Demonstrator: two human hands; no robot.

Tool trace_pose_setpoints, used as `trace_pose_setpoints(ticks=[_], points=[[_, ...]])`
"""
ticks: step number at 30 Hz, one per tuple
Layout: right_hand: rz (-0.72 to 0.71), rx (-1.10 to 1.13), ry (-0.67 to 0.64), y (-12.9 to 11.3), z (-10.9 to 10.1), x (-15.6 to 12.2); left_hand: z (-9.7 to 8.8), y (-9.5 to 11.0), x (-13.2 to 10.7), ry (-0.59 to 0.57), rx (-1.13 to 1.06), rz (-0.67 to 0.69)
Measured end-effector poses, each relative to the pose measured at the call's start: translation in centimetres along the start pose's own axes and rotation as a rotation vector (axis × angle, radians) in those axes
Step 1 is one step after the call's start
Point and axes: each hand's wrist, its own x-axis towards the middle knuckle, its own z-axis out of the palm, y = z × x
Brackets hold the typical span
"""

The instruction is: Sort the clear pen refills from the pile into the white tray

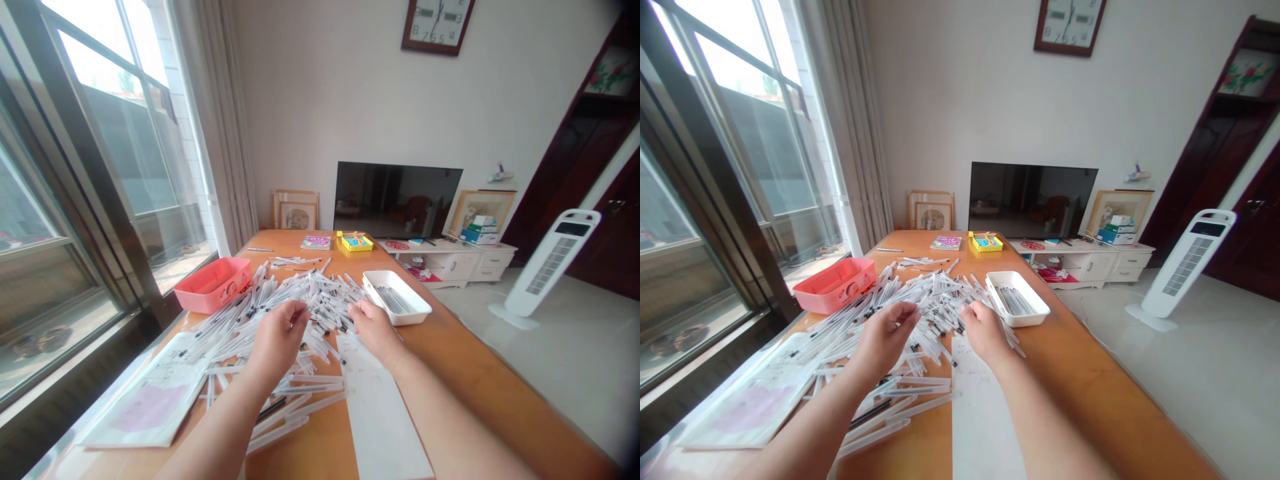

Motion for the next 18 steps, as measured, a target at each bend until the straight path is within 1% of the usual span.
trace_pose_setpoints(ticks=[2, 4, 6, 8, 10, 13, 18], points=[[-0.024, -0.157, -0.031, 0.6, 0.2, 0.0, 0.1, -0.3, 0.3, 0.067, -0.203, -0.112], [-0.06, -0.286, -0.097, 0.9, 0.7, -0.2, 0.1, -0.4, 0.5, 0.112, -0.39, -0.224], [-0.116, -0.387, -0.148, 0.7, 1.2, -0.4, 0.1, -0.4, 0.7, 0.145, -0.531, -0.324], [-0.162, -0.48, -0.17, 0.4, 1.7, -0.7, 0.0, -0.5, 0.8, 0.173, -0.625, -0.396], [-0.17, -0.579, -0.18, 0.1, 2.1, -0.8, -0.1, -0.9, 0.8, 0.193, -0.696, -0.442], [-0.144, -0.693, -0.203, -0.1, 2.4, -0.7, 0.0, -1.4, 0.9, 0.198, -0.794, -0.495], [-0.169, -0.751, -0.194, -0.1, 2.9, -0.6, 0.1, -1.3, 0.9, 0.205, -0.89, -0.521]])
